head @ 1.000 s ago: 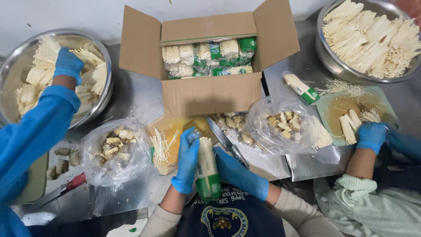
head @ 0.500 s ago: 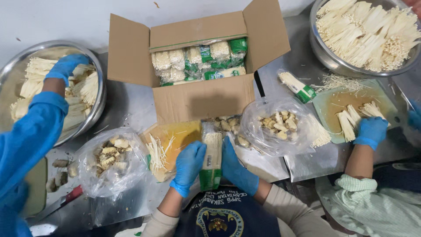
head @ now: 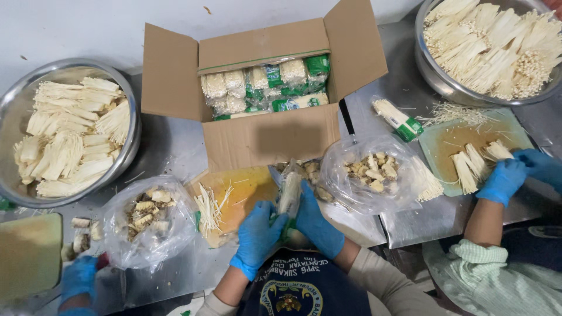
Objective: The person trims the root ends off enoki mushroom blocks with a knife, separates the trimmed pieces, and places the trimmed mushrooms into plastic bags and a cardboard box on the stainless steel table. Other workers at the same table trim and pack mushrooms alongside.
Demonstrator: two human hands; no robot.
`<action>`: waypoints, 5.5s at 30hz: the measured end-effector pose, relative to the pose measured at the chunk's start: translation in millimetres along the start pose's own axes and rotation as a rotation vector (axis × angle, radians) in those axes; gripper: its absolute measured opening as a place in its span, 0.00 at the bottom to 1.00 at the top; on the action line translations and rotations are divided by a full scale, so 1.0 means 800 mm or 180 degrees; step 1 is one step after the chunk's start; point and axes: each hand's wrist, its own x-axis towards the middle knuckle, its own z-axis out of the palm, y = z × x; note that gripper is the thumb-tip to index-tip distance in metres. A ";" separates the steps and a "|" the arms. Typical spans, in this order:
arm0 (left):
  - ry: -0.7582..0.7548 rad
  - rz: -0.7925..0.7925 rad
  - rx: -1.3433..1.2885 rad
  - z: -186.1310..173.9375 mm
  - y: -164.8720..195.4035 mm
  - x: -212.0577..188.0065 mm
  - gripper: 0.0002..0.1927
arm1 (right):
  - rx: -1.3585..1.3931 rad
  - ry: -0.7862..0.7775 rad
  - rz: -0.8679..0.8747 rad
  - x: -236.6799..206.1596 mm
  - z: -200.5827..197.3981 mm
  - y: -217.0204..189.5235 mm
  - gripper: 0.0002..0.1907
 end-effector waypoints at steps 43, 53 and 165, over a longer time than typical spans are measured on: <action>0.0078 0.0186 -0.0194 -0.046 0.020 0.020 0.04 | 0.0631 -0.0273 -0.0066 0.006 0.001 -0.033 0.25; -0.0167 0.0130 0.0073 -0.010 -0.005 0.019 0.06 | -0.0150 -0.0381 0.0219 -0.018 -0.022 -0.015 0.25; -0.1832 -0.1490 -0.0823 0.048 -0.181 0.117 0.32 | -0.7709 0.0884 -0.1331 -0.011 -0.026 -0.028 0.19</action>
